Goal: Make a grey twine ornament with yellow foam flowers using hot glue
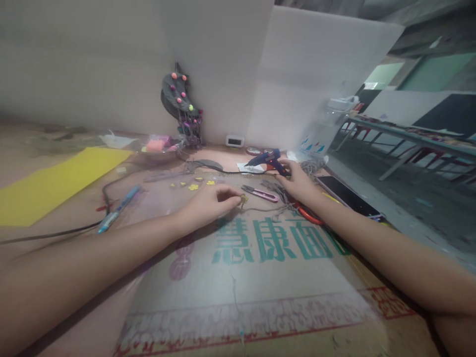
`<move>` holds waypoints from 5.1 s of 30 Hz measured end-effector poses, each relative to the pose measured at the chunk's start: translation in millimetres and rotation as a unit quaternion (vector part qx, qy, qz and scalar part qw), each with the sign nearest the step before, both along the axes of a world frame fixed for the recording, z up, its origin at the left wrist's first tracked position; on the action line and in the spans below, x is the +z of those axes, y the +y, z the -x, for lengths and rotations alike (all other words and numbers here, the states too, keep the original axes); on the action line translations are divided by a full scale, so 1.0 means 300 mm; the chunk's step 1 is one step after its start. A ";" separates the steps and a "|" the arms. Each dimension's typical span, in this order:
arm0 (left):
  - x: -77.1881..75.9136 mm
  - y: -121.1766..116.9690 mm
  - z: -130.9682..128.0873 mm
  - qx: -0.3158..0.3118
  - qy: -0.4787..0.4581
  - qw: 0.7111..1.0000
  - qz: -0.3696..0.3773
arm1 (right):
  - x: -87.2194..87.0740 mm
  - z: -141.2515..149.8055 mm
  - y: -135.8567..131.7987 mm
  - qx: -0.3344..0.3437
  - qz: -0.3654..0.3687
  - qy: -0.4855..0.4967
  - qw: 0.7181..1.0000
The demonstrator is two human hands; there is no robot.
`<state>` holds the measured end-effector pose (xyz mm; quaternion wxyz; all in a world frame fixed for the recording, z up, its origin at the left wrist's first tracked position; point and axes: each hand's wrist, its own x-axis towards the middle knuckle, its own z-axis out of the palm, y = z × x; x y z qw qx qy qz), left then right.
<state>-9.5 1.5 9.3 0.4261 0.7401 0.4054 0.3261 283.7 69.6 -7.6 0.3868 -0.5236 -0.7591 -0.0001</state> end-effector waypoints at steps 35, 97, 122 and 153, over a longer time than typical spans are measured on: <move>-0.008 0.009 0.007 -0.006 -0.024 1.000 -0.007 | 0.113 0.247 -0.272 0.152 0.065 -0.083 0.983; -0.005 -0.008 0.004 -0.051 0.054 0.994 -0.080 | 0.073 0.282 -0.303 0.168 0.101 -0.040 0.980; 0.018 -0.041 0.003 -0.064 -0.008 0.991 -0.117 | 0.057 0.289 -0.282 0.166 0.152 0.071 0.972; -0.011 -0.026 -0.008 -0.061 0.005 0.998 -0.018 | 0.069 0.000 -0.002 -0.103 0.032 -0.012 0.994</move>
